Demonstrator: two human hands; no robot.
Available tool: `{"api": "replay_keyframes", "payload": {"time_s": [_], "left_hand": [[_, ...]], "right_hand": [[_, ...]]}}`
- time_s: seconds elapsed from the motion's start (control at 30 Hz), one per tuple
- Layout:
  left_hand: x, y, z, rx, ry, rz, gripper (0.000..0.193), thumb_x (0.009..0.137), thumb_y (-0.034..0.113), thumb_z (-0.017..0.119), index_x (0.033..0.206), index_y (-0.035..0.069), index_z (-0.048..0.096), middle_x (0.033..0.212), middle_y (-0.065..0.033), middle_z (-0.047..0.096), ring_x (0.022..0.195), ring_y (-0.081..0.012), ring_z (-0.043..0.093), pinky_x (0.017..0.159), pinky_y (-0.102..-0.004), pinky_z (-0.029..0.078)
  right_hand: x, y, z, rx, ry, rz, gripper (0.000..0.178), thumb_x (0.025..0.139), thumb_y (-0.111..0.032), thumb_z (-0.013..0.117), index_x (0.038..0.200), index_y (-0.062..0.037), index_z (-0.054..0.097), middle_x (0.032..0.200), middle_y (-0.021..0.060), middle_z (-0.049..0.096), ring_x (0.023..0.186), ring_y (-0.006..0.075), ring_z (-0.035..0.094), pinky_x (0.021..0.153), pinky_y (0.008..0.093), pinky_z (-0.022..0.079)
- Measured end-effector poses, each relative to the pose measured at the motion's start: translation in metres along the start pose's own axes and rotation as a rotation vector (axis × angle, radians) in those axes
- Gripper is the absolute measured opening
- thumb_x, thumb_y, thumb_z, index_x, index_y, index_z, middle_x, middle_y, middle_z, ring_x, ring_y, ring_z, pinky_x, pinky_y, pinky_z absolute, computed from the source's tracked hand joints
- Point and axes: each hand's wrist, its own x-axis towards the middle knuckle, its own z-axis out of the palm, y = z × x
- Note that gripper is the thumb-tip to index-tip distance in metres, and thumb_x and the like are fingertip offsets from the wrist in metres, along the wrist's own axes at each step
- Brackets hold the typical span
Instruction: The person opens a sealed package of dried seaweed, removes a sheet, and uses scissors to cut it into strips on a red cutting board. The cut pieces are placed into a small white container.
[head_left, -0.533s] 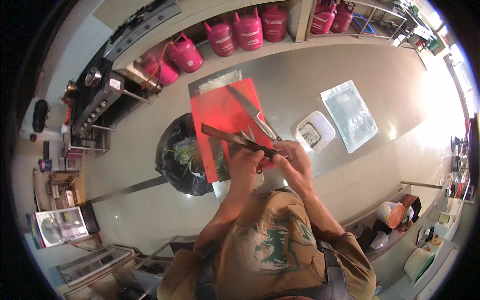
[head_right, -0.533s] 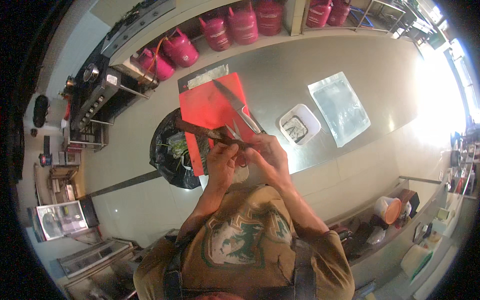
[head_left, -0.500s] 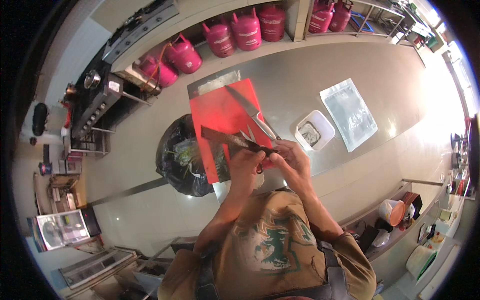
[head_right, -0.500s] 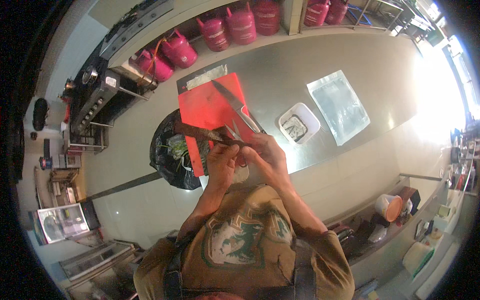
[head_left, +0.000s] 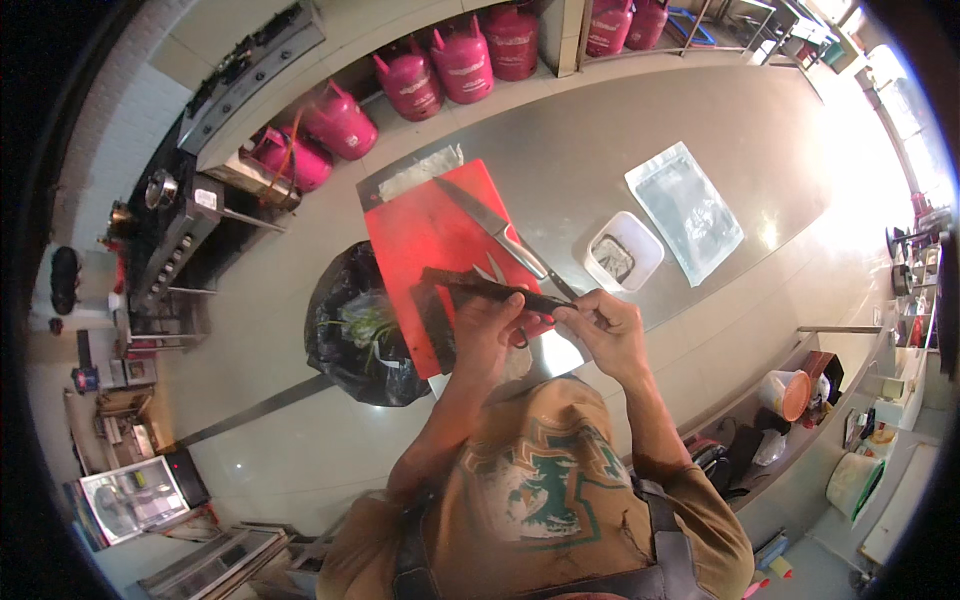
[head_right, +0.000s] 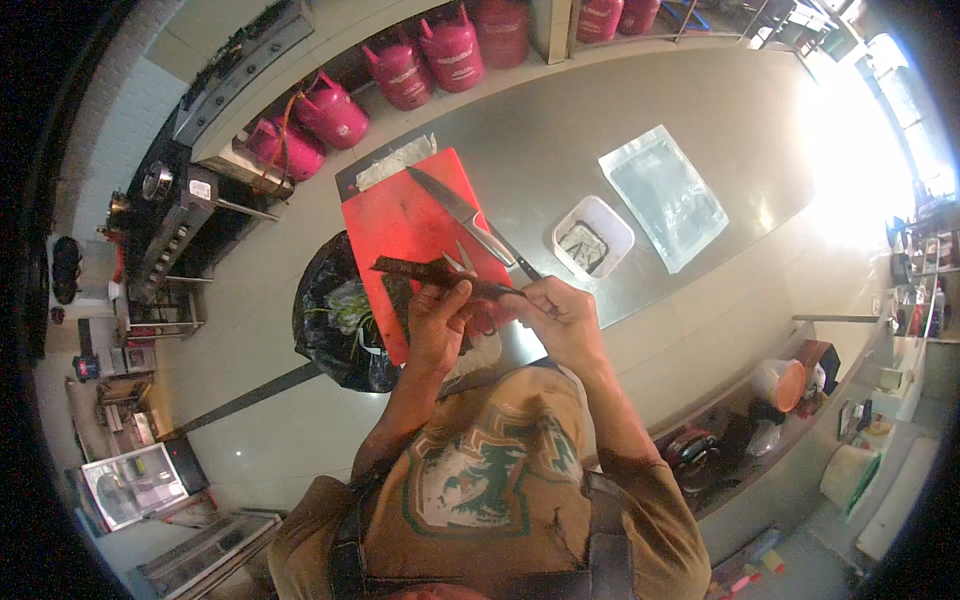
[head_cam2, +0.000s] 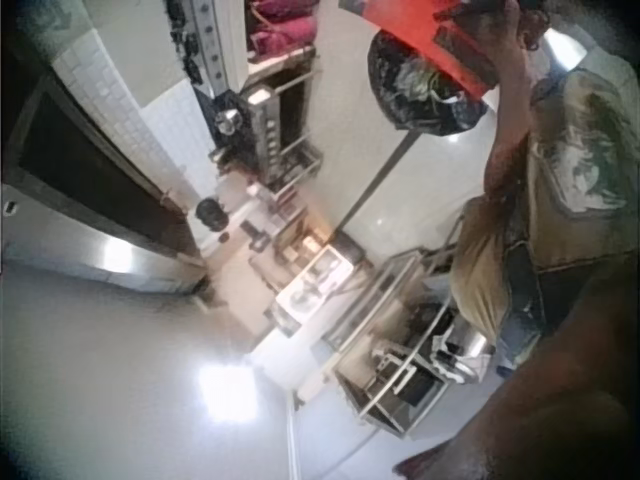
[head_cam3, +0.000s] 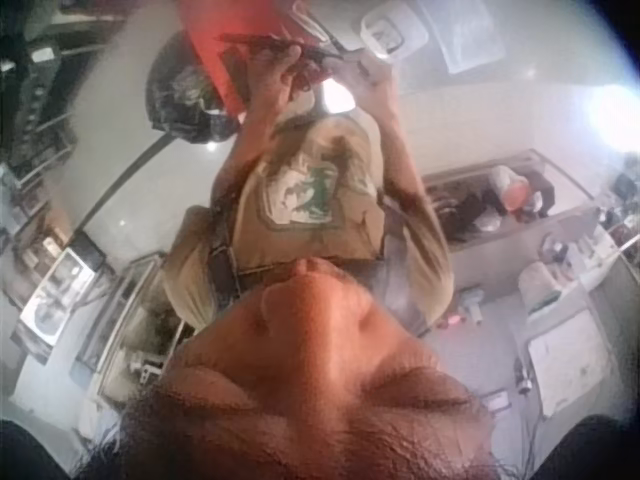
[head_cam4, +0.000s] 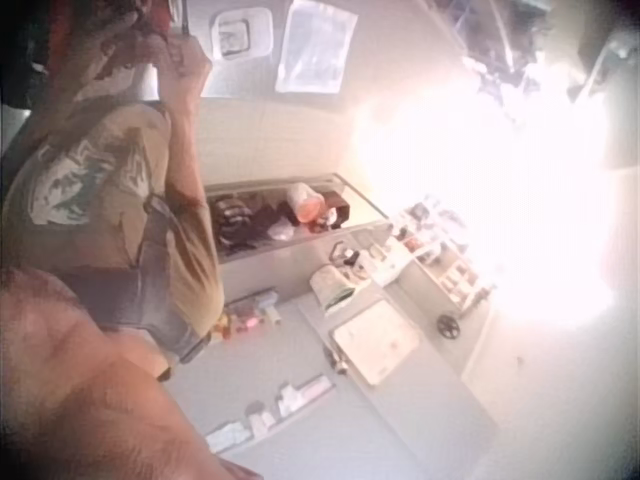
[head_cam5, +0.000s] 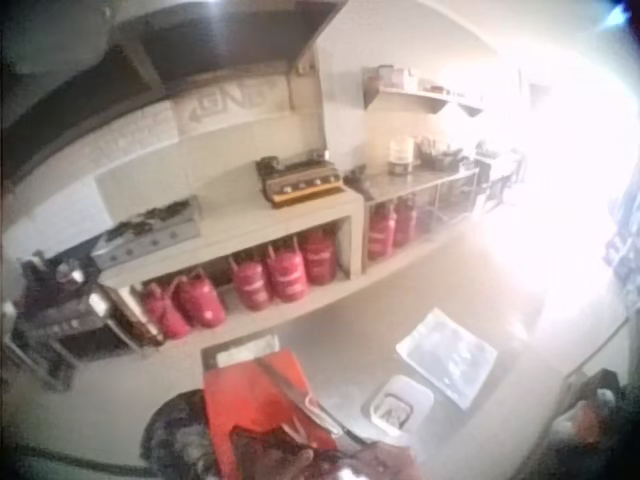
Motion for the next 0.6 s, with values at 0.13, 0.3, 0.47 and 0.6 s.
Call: {"api": "replay_keyframes", "payload": {"time_s": [0.13,0.3,0.47,0.6], "left_hand": [[0.001,-0.005,-0.010,0.005,-0.052,-0.032,0.025,0.103,0.014,0.076,0.123,-0.001,0.071,0.100,-0.0093,0.080,0.085,-0.0197,0.078,0.069,-0.0307,0.060],[0.000,0.003,-0.023,-0.085,-0.019,-0.048,0.032,0.106,0.011,0.071,0.137,0.006,0.065,0.128,-0.0127,0.076,0.097,-0.0244,0.079,0.078,-0.0399,0.066],[0.010,0.011,-0.035,0.004,0.010,0.178,0.024,0.108,0.011,0.069,0.131,0.004,0.069,0.124,-0.0140,0.076,0.105,-0.0240,0.078,0.079,-0.0393,0.069],[0.012,0.016,-0.034,-0.113,0.021,0.169,0.018,0.108,0.012,0.069,0.124,0.003,0.072,0.118,-0.0167,0.077,0.103,-0.0237,0.078,0.081,-0.0387,0.069]], "right_hand": [[0.002,0.004,0.001,0.151,-0.012,0.025,0.014,0.096,-0.009,0.086,0.097,-0.0021,0.074,0.080,-0.0018,0.071,0.073,0.0049,0.065,0.062,0.0236,0.049],[0.009,0.007,-0.008,-0.044,-0.039,-0.072,0.018,0.096,-0.017,0.086,0.092,-0.0027,0.075,0.078,0.0024,0.074,0.067,0.0075,0.065,0.059,0.0264,0.051],[0.016,0.002,-0.018,-0.141,-0.067,-0.166,0.021,0.094,-0.018,0.088,0.089,-0.0031,0.075,0.074,0.0016,0.072,0.065,0.0065,0.064,0.058,0.0263,0.049],[0.018,0.004,-0.017,-0.027,-0.096,-0.042,0.019,0.096,-0.011,0.085,0.091,-0.0002,0.070,0.080,0.0029,0.070,0.070,0.0076,0.064,0.061,0.0267,0.051]]}}
